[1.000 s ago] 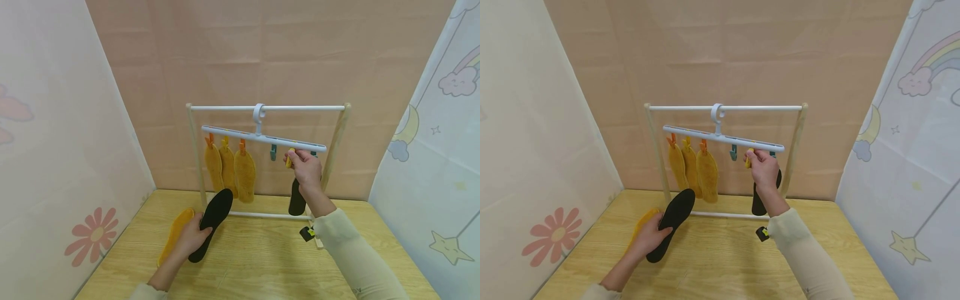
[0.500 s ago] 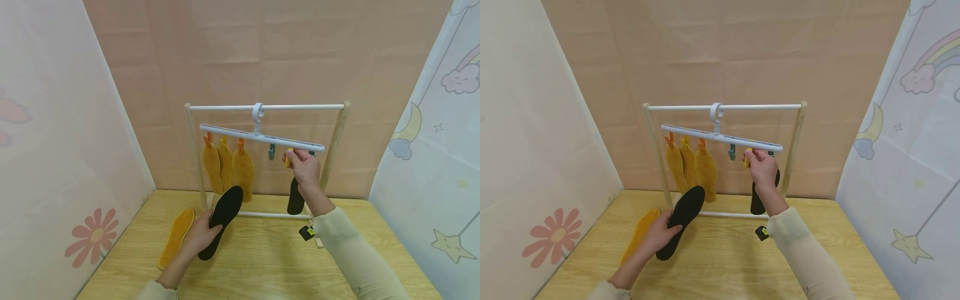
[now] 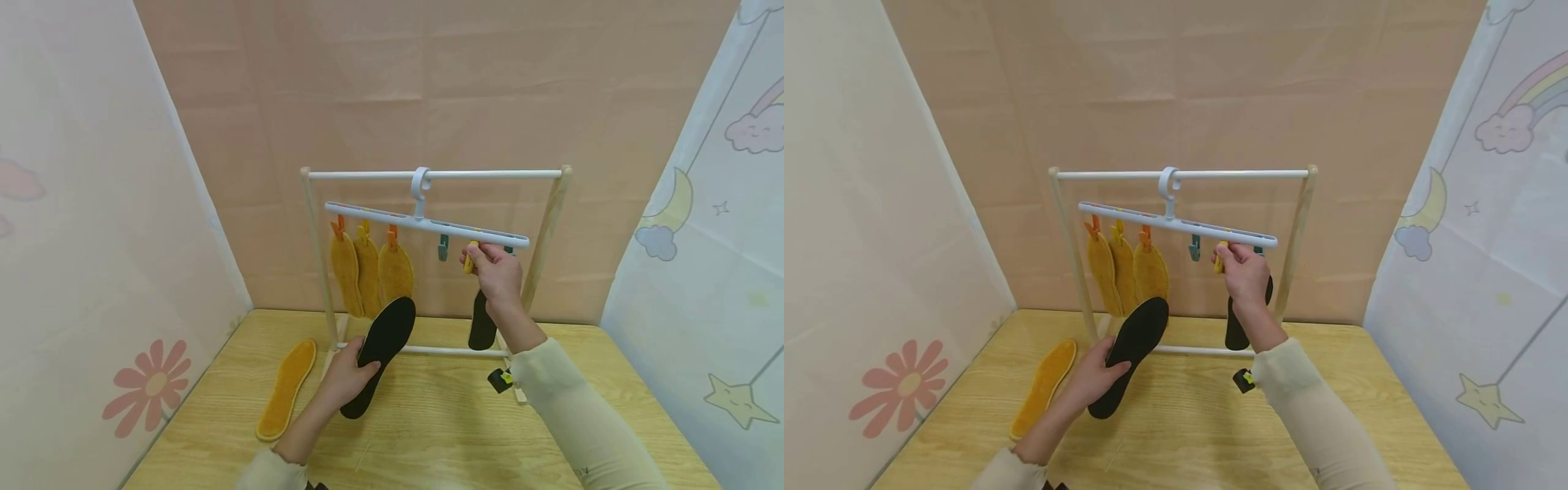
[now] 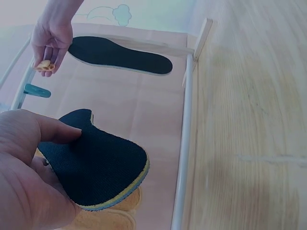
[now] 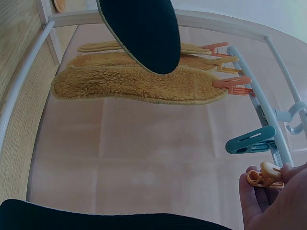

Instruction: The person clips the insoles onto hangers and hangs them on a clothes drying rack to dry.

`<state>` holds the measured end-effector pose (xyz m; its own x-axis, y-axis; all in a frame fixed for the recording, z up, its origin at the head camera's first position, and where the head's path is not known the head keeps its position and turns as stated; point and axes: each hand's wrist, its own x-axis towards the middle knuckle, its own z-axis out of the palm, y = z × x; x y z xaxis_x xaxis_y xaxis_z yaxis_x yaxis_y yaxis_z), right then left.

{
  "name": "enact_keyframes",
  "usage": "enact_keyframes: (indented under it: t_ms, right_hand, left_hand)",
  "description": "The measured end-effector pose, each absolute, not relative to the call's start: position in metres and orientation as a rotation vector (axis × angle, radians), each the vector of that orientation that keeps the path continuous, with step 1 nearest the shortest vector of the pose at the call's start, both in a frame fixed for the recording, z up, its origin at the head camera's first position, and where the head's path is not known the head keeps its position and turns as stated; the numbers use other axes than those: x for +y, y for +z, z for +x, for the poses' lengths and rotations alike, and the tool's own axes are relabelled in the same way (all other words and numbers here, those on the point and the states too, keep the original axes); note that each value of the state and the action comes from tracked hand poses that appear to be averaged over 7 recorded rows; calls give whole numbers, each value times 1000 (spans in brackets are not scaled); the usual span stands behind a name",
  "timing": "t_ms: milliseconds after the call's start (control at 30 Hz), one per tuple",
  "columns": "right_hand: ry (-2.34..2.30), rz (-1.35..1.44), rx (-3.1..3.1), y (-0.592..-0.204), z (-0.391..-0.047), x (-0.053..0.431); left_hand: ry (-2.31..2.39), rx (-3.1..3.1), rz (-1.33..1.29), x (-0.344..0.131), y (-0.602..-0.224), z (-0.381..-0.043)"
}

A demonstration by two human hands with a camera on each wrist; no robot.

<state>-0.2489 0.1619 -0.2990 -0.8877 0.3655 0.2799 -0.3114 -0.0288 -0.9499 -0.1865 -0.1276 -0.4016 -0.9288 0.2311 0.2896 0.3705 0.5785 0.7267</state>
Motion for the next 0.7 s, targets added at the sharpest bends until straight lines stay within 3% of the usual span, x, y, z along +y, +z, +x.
enact_keyframes:
  t_ms: [700]
  right_hand:
    - [1995, -59, -1806, -297, -246, 163]
  left_hand:
    - [-1476, -2600, -530, -95, -393, -185]
